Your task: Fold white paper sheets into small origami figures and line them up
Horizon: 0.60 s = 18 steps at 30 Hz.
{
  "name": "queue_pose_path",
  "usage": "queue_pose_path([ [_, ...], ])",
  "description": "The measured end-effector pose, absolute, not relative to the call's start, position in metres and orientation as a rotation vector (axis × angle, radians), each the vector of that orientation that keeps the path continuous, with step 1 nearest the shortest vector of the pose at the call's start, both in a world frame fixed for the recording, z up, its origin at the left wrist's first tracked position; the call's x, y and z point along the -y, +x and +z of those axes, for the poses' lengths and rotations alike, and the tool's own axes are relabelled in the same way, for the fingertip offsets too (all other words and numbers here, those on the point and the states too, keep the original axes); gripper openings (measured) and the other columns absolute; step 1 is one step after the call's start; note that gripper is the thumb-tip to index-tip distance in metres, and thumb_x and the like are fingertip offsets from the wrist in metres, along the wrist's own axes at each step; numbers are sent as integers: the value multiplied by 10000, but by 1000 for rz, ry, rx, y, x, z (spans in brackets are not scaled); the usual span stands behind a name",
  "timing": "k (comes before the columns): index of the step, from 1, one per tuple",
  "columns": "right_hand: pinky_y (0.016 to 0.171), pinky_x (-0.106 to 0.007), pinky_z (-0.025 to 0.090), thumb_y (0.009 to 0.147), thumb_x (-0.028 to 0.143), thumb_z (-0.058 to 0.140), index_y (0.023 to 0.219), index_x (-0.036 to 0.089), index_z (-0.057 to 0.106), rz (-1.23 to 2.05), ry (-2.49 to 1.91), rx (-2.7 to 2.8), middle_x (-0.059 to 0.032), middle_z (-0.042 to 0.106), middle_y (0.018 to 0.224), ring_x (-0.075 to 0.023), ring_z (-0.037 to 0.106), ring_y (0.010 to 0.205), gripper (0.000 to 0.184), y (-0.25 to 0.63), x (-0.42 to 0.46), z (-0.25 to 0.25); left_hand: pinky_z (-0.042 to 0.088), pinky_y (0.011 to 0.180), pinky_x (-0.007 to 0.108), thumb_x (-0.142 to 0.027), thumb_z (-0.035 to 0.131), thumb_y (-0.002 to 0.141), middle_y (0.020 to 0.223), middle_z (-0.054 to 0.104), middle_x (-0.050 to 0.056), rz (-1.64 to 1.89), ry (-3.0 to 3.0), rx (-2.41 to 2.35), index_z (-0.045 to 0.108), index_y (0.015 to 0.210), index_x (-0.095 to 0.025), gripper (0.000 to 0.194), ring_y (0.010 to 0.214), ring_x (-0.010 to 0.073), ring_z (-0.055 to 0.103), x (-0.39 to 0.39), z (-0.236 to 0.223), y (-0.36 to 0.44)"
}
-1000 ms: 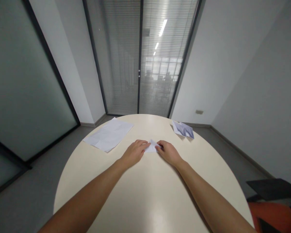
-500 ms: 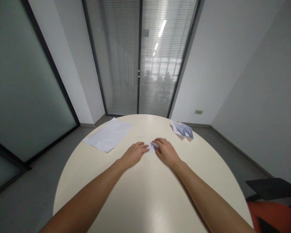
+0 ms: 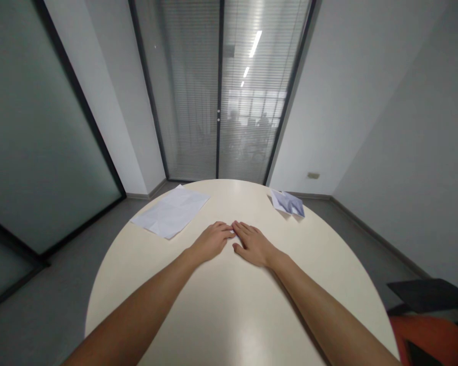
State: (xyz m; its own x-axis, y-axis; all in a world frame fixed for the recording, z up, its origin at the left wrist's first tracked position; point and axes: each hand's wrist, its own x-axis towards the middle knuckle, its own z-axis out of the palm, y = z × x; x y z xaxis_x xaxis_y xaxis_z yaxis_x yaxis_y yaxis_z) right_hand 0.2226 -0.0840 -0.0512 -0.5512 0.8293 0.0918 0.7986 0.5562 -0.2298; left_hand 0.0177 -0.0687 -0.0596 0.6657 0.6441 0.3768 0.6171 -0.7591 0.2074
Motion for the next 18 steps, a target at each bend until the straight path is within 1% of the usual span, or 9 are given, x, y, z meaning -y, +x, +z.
queue_pose_path([
  [2, 1192, -480, 251, 930, 434, 470, 1540, 78, 356, 195, -1373, 2580, -170, 340, 1593, -320, 311, 1471, 716, 223, 82, -50, 421, 1108, 396, -72, 517, 920, 1319, 660, 32, 680, 2802, -1063, 705, 1203, -220, 371, 1208, 222, 537, 69, -59, 18],
  [5, 1155, -489, 301, 886, 437, 538, 1513, 110, 414, 168, -1360, 2548, -162, 442, 1539, -336, 395, 1410, 717, 226, 80, -49, 405, 1131, 429, -72, 519, 907, 1355, 640, 29, 669, 2780, -1076, 702, 1215, -246, 398, 1267, 226, 517, 68, -61, 17],
  [7, 1155, -486, 301, 889, 454, 541, 1507, 125, 426, 189, -1352, 2549, -155, 451, 1535, -332, 406, 1402, 709, 229, 79, -50, 391, 1147, 441, -78, 521, 904, 1379, 626, 25, 663, 2773, -1075, 701, 1220, -249, 402, 1313, 234, 497, 67, -62, 16],
  [9, 1180, -492, 257, 930, 500, 481, 1531, 135, 390, 239, -1369, 2575, -146, 370, 1585, -328, 343, 1450, 708, 232, 78, -53, 383, 1158, 439, -92, 515, 916, 1375, 632, 21, 674, 2772, -1060, 704, 1217, -244, 386, 1329, 235, 494, 67, -62, 15],
  [11, 1207, -517, 185, 968, 563, 387, 1569, 143, 311, 283, -1412, 2603, -131, 246, 1634, -329, 228, 1505, 737, 234, 77, -56, 391, 1152, 434, -120, 502, 943, 1355, 648, 21, 698, 2766, -1051, 707, 1207, -246, 357, 1318, 230, 510, 67, -62, 15],
  [13, 1217, -541, 126, 977, 623, 316, 1593, 150, 233, 302, -1458, 2614, -118, 155, 1653, -330, 129, 1529, 781, 234, 77, -58, 407, 1137, 436, -152, 491, 967, 1345, 654, 24, 709, 2761, -1059, 705, 1200, -253, 333, 1304, 226, 525, 68, -62, 16],
  [15, 1221, -545, 104, 973, 667, 271, 1601, 156, 198, 311, -1486, 2615, -107, 123, 1658, -326, 88, 1534, 813, 232, 78, -59, 415, 1129, 438, -168, 487, 977, 1339, 658, 25, 707, 2760, -1074, 700, 1203, -255, 323, 1304, 228, 525, 68, -62, 16],
  [18, 1219, -552, 112, 965, 697, 242, 1603, 174, 189, 311, -1535, 2601, -84, 122, 1661, -330, 91, 1533, 827, 227, 81, -56, 414, 1128, 435, -180, 490, 980, 1332, 661, 22, 703, 2760, -1091, 693, 1204, -253, 311, 1308, 232, 518, 70, -62, 16],
])
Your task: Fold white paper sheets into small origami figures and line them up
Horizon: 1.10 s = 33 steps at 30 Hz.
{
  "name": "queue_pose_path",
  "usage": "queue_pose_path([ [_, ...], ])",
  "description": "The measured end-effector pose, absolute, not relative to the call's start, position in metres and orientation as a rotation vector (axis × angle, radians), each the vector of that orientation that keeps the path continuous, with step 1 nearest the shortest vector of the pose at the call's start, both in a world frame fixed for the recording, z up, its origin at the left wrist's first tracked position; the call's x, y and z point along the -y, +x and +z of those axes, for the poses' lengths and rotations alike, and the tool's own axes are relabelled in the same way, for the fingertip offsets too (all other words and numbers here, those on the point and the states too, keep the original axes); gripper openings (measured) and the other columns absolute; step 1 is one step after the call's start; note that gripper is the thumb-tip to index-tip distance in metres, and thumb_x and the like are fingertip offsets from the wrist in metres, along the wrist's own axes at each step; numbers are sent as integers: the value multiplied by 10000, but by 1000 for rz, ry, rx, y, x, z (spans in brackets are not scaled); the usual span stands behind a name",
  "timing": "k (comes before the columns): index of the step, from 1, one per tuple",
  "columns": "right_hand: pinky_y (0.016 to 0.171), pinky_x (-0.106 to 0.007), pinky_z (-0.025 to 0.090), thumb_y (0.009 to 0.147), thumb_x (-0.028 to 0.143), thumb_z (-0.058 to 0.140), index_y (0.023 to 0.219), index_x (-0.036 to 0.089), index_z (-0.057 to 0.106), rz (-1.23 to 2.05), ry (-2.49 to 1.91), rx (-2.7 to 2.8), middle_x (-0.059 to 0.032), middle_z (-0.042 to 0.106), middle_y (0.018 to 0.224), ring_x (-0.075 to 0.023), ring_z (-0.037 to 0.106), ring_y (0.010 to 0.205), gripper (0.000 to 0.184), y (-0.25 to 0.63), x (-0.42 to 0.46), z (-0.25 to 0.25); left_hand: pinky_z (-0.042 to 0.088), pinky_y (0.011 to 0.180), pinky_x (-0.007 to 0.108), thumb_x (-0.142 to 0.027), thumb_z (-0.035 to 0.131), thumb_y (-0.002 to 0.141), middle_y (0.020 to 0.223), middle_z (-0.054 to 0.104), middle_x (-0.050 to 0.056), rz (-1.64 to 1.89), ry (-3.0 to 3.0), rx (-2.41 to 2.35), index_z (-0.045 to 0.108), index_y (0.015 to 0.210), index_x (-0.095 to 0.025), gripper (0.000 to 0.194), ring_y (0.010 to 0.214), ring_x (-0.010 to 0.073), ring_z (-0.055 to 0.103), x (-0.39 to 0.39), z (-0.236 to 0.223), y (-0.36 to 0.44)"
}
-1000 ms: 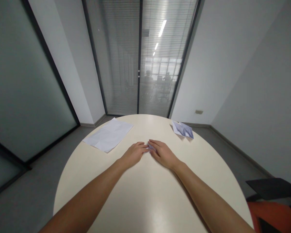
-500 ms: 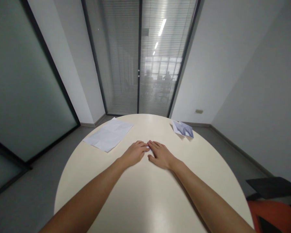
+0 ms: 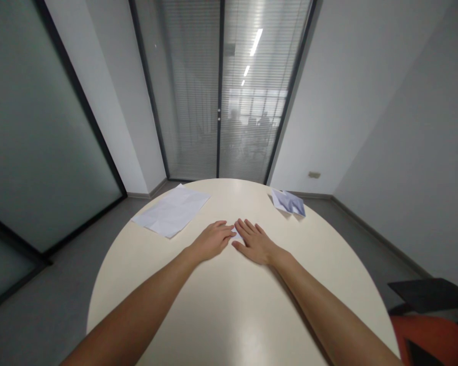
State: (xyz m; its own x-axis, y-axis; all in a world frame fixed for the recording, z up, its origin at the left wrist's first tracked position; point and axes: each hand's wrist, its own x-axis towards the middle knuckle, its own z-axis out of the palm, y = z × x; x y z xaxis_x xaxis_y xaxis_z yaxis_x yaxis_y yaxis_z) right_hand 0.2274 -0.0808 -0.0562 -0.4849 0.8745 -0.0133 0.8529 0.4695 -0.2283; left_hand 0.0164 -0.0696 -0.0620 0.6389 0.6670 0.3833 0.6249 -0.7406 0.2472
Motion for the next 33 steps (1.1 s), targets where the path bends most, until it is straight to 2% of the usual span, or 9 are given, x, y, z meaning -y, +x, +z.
queue_pose_path([
  [4, 1215, -587, 101, 965, 691, 254, 1603, 181, 185, 293, -1598, 2586, -60, 128, 1661, -357, 76, 1530, 819, 224, 84, -53, 425, 1114, 415, -184, 501, 973, 1307, 673, 39, 709, 2716, -1148, 677, 1219, -226, 305, 1292, 238, 524, 72, -60, 17],
  [8, 1216, -582, 122, 989, 661, 227, 1602, 201, 184, 346, -1512, 2594, -64, 132, 1659, -328, 95, 1533, 768, 232, 82, -53, 436, 1098, 414, -194, 506, 971, 1291, 677, 70, 703, 2678, -1193, 652, 1261, -207, 325, 1284, 236, 532, 73, -58, 18],
  [11, 1221, -573, 126, 1011, 626, 195, 1601, 211, 182, 388, -1460, 2615, -62, 142, 1656, -310, 104, 1533, 722, 243, 80, -54, 430, 1101, 415, -201, 495, 978, 1312, 667, 67, 697, 2688, -1178, 654, 1266, -209, 330, 1286, 235, 529, 72, -59, 18],
  [16, 1211, -612, 138, 1027, 574, 199, 1601, 267, 181, 377, -1528, 2600, -27, 161, 1653, -339, 93, 1529, 651, 254, 76, -56, 433, 1092, 410, -194, 495, 978, 1336, 658, 43, 691, 2704, -1174, 667, 1256, -212, 328, 1273, 240, 528, 70, -62, 16],
  [23, 1201, -624, 166, 1039, 469, 221, 1600, 255, 199, 343, -1513, 2605, -16, 180, 1652, -353, 98, 1526, 601, 257, 76, -59, 481, 1011, 379, -207, 530, 972, 1259, 701, 38, 728, 2713, -1180, 708, 1173, -207, 269, 1132, 220, 570, 71, -60, 16],
  [25, 1191, -616, 206, 1038, 458, 250, 1590, 249, 254, 316, -1458, 2603, -36, 235, 1642, -356, 144, 1521, 590, 262, 75, -57, 489, 989, 376, -213, 535, 971, 1230, 713, 37, 736, 2710, -1191, 719, 1147, -211, 255, 1102, 220, 576, 72, -59, 16],
  [28, 1199, -535, 248, 1038, 420, 301, 1534, 200, 404, 220, -1258, 2656, -95, 384, 1584, -312, 303, 1479, 552, 269, 73, -51, 492, 976, 370, -207, 532, 973, 1215, 719, 32, 743, 2710, -1197, 726, 1125, -210, 248, 1082, 219, 578, 72, -59, 15],
  [30, 1185, -486, 290, 1027, 382, 361, 1439, 167, 542, 148, -1128, 2679, -138, 495, 1505, -290, 426, 1406, 499, 272, 72, -45, 491, 974, 367, -201, 532, 972, 1207, 722, 28, 742, 2714, -1202, 728, 1114, -209, 243, 1077, 220, 579, 72, -59, 15],
  [33, 1055, -428, 438, 988, 357, 470, 1225, 183, 715, 108, -1139, 2631, -147, 642, 1324, -283, 584, 1216, 383, 273, 74, -36, 487, 970, 365, -206, 532, 974, 1188, 725, 31, 731, 2727, -1226, 728, 1099, -211, 233, 1072, 222, 584, 73, -58, 15],
])
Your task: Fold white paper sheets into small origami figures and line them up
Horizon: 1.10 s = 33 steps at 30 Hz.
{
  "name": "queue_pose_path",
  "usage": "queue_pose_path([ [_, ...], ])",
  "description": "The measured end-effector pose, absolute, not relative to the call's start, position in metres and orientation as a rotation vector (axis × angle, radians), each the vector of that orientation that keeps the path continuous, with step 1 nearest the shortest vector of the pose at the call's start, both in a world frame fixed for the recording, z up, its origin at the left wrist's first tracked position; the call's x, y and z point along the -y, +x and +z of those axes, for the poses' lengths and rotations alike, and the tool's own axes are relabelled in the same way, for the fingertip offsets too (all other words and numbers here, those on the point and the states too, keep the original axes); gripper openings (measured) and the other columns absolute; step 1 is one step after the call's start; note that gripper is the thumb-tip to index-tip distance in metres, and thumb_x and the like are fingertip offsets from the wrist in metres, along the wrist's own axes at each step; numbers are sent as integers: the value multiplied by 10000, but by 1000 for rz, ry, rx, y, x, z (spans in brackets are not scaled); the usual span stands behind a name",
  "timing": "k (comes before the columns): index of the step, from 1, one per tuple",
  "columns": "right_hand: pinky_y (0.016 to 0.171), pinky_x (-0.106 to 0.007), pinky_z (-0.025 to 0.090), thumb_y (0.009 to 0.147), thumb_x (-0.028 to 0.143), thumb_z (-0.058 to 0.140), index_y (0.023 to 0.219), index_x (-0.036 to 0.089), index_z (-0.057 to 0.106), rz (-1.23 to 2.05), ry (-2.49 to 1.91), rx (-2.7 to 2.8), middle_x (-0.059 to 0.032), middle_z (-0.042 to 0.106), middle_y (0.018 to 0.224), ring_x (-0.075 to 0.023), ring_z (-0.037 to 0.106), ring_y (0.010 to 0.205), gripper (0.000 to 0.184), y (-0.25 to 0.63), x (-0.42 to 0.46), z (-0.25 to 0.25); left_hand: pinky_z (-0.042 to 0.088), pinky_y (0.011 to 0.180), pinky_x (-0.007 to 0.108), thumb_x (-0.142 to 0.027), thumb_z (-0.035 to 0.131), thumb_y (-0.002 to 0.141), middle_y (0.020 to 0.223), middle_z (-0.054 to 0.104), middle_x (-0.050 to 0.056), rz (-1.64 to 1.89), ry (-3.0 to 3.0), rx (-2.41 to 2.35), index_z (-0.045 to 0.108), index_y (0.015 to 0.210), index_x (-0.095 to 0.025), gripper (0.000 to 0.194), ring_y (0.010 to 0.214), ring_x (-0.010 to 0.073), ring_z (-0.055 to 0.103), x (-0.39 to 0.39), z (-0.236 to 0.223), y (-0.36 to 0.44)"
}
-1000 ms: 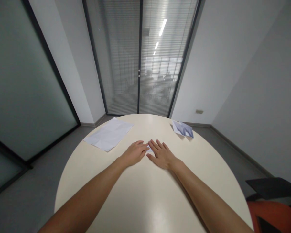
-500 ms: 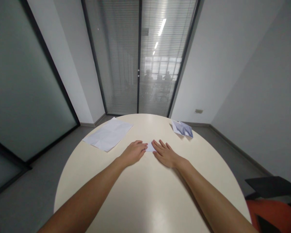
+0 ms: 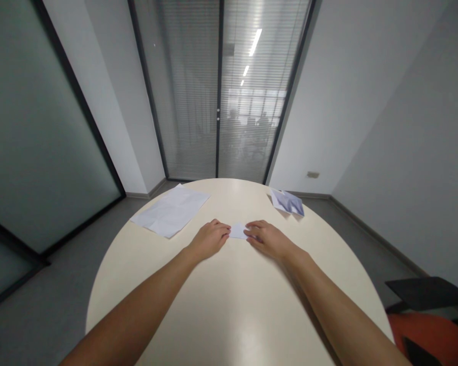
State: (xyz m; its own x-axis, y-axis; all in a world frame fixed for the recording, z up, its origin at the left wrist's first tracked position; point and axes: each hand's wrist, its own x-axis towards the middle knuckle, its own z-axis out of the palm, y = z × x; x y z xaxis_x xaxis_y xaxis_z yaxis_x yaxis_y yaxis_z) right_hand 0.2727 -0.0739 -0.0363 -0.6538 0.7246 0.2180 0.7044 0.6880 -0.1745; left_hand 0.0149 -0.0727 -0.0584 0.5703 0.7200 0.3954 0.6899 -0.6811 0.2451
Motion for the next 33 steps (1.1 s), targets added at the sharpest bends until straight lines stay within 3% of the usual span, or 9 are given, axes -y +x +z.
queue_pose_path([
  [4, 920, -336, 502, 963, 325, 527, 1134, 213, 757, 168, -1210, 2584, -106, 711, 1154, -234, 659, 1036, 308, 271, 78, -31, 492, 929, 349, -228, 539, 975, 1135, 727, 39, 689, 2730, -1329, 722, 1079, -212, 211, 1032, 217, 599, 75, -57, 15],
  [19, 882, -330, 507, 961, 235, 539, 1103, 249, 768, 13, -1110, 2591, -84, 734, 1117, -233, 642, 1039, 270, 271, 76, -32, 508, 847, 326, -245, 573, 966, 1009, 695, 41, 635, 2712, -1451, 738, 1005, -218, 172, 985, 210, 615, 76, -52, 11],
  [24, 883, -313, 502, 932, 143, 529, 1152, 289, 750, 48, -1018, 2658, -68, 719, 1146, -208, 651, 1021, 344, 263, 80, -33, 505, 933, 334, -188, 555, 963, 1129, 709, 35, 690, 2768, -1289, 743, 1033, -235, 206, 1076, 202, 605, 73, -55, 11],
  [29, 910, -313, 495, 941, 198, 524, 1178, 252, 740, 112, -1015, 2657, -87, 703, 1185, -212, 646, 1052, 325, 261, 83, -31, 486, 1015, 342, -95, 536, 906, 1223, 707, 6, 643, 2824, -1078, 727, 1144, -256, 345, 1146, 190, 606, 74, -55, 12],
  [33, 897, -313, 492, 939, 244, 530, 1094, 229, 769, 145, -1059, 2683, -88, 718, 1178, -225, 655, 1045, 285, 264, 84, -25, 500, 996, 342, -131, 561, 876, 1205, 713, 18, 665, 2822, -1088, 738, 1125, -238, 324, 1128, 202, 618, 78, -54, 13],
])
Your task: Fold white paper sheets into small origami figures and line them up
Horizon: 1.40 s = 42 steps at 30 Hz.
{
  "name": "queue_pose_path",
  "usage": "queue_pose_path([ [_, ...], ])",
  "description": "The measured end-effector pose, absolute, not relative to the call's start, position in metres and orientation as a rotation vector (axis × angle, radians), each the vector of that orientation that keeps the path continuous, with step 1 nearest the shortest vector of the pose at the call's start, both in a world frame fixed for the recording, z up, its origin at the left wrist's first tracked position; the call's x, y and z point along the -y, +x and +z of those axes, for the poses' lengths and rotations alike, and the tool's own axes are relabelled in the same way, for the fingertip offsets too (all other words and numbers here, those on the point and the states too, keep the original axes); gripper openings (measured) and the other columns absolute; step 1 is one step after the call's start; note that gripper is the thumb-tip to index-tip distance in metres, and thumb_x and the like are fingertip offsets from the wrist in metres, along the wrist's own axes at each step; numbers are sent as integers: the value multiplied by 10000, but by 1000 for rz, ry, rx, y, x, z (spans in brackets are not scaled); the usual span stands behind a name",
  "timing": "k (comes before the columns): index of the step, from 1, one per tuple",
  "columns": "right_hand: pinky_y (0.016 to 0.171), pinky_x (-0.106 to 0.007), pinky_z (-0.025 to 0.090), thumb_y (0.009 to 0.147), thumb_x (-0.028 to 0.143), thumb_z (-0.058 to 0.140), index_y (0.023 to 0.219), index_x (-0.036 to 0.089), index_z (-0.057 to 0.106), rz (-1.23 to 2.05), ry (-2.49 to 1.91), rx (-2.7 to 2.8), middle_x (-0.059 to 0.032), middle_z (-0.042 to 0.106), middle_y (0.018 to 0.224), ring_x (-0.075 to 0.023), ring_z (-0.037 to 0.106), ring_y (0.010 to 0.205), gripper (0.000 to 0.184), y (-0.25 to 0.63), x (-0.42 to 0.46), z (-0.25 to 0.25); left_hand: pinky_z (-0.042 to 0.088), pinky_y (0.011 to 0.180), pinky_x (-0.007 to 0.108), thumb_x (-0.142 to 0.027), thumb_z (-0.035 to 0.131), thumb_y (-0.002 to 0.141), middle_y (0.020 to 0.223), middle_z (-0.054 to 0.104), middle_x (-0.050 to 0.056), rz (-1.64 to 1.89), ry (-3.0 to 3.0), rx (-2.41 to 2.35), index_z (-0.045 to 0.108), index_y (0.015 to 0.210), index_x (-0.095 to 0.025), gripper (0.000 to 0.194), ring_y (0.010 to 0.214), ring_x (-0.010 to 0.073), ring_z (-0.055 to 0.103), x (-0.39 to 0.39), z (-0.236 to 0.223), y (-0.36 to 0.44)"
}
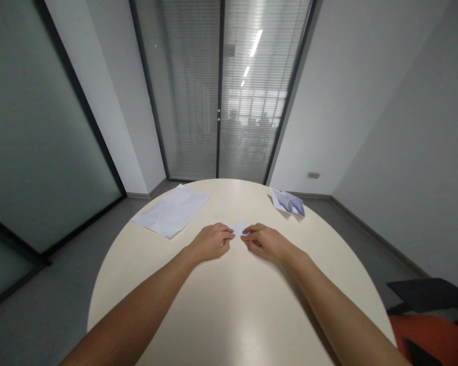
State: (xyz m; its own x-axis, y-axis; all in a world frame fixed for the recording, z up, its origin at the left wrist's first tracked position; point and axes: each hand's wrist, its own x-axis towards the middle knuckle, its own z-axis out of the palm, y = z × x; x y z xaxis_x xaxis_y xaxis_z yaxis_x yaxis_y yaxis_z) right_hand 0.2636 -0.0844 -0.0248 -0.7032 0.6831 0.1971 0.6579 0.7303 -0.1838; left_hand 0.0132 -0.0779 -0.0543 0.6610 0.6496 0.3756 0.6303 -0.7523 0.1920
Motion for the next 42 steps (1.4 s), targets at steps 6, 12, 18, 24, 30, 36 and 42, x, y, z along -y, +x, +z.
queue_pose_path([
  [6, 851, -300, 486, 912, 310, 570, 932, 240, 804, 179, -1220, 2676, -75, 732, 1161, -235, 679, 1012, 245, 275, 81, -18, 504, 962, 339, -193, 522, 946, 1168, 719, 28, 696, 2824, -1106, 740, 1081, -234, 260, 1100, 198, 623, 79, -54, 14],
  [12, 812, -265, 470, 879, 275, 591, 938, 233, 777, 197, -1345, 2574, -57, 745, 1092, -206, 681, 954, 199, 282, 80, -20, 508, 855, 302, -205, 554, 956, 1037, 734, 27, 662, 2797, -1267, 736, 976, -226, 184, 983, 187, 640, 75, -55, 11],
  [18, 729, -251, 442, 889, 249, 567, 1017, 236, 735, 167, -1401, 2520, -42, 743, 981, -175, 665, 826, 211, 283, 77, -27, 502, 830, 309, -264, 567, 966, 1006, 732, 36, 647, 2766, -1411, 734, 974, -223, 173, 976, 199, 631, 73, -54, 8],
  [24, 678, -255, 439, 885, 269, 570, 1028, 234, 739, 125, -1433, 2491, -49, 741, 948, -181, 666, 785, 224, 285, 78, -26, 496, 815, 312, -247, 556, 971, 1000, 728, 39, 618, 2750, -1437, 722, 1002, -231, 169, 977, 206, 630, 74, -51, 8],
  [30, 690, -255, 452, 882, 254, 563, 1031, 239, 753, 132, -1440, 2487, -46, 750, 998, -181, 678, 804, 242, 287, 77, -25, 492, 822, 314, -247, 553, 976, 1001, 724, 47, 593, 2749, -1459, 722, 988, -220, 172, 982, 212, 621, 75, -50, 9],
  [36, 663, -253, 462, 899, 311, 561, 1005, 233, 760, 194, -1529, 2397, -40, 764, 945, -177, 683, 772, 239, 287, 77, -25, 497, 813, 306, -250, 546, 980, 1007, 730, 41, 583, 2731, -1478, 724, 990, -218, 181, 985, 208, 622, 77, -47, 11],
  [42, 667, -259, 471, 915, 321, 553, 993, 227, 765, 151, -1496, 2357, -48, 765, 953, -175, 685, 772, 245, 288, 76, -24, 495, 801, 293, -253, 528, 988, 991, 741, 35, 594, 2739, -1497, 717, 1003, -222, 193, 981, 203, 636, 78, -45, 11],
])
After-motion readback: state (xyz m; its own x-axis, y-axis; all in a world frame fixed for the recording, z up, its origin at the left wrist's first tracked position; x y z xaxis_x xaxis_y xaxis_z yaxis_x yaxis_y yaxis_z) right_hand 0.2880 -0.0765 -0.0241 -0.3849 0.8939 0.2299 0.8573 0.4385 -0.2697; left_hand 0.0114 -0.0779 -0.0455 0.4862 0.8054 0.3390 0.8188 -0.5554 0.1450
